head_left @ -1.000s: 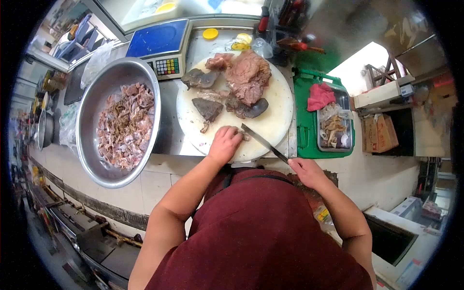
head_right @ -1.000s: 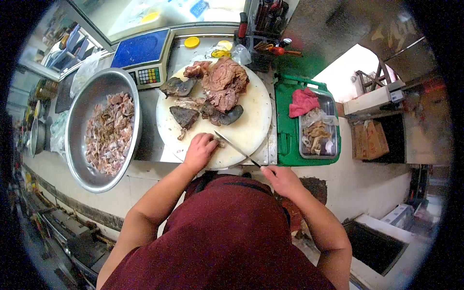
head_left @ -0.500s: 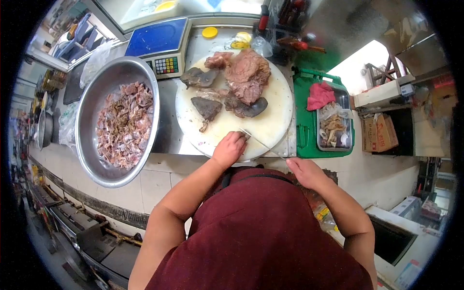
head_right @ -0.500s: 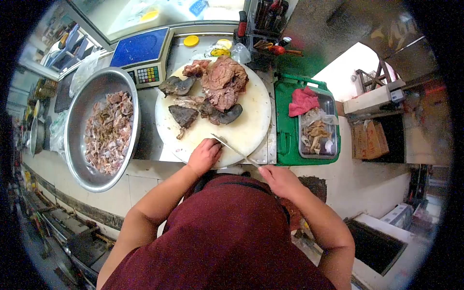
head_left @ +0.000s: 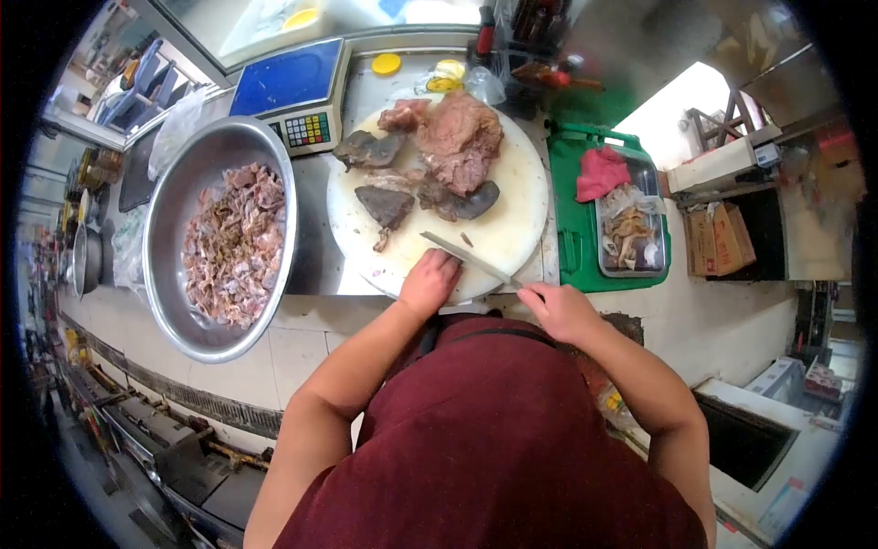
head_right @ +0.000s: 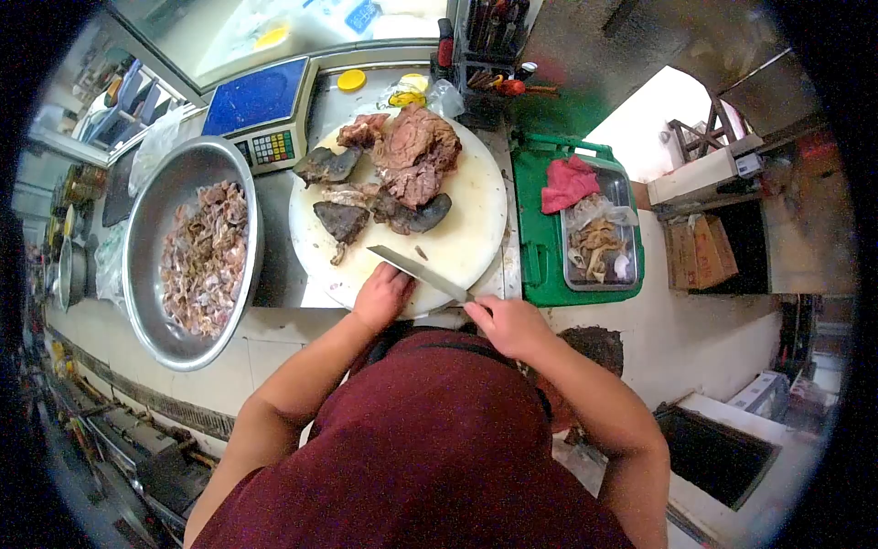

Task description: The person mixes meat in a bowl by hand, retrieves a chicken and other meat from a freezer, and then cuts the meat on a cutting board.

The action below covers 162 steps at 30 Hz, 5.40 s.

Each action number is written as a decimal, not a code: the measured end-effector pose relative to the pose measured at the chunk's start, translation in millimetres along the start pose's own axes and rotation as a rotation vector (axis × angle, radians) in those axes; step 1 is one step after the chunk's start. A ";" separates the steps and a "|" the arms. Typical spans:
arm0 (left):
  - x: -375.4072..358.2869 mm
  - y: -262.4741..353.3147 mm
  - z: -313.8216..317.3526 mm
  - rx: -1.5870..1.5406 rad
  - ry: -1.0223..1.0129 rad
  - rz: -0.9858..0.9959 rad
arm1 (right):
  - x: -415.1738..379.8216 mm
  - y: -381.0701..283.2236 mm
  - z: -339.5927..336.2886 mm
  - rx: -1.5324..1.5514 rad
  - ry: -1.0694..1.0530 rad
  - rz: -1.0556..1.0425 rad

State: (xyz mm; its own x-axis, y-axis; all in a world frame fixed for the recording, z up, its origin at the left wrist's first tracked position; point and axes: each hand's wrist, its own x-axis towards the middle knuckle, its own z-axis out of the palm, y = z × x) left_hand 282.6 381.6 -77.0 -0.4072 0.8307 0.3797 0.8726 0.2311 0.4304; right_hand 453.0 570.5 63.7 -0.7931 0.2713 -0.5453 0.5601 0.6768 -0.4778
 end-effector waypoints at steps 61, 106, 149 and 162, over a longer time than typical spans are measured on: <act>55.3 34.0 5.7 -0.355 -0.187 -0.499 | -9.2 92.2 19.5 1.109 -0.362 0.478; 64.1 -79.6 -109.0 0.172 -0.522 -0.356 | -9.2 29.2 19.0 0.364 0.070 0.051; -13.5 -31.7 -83.5 0.053 -0.046 -0.152 | 5.3 -33.0 8.6 0.126 0.092 -0.098; 2.3 -46.3 -94.3 -0.016 -0.270 -0.164 | 26.1 -43.1 1.1 -0.018 -0.007 -0.087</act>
State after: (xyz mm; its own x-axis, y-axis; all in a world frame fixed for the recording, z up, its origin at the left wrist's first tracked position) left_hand 215.8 325.0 -18.9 -0.4540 0.8879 0.0739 0.7957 0.3668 0.4820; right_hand 408.4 547.6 69.4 -0.8368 0.2066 -0.5070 0.4848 0.7099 -0.5109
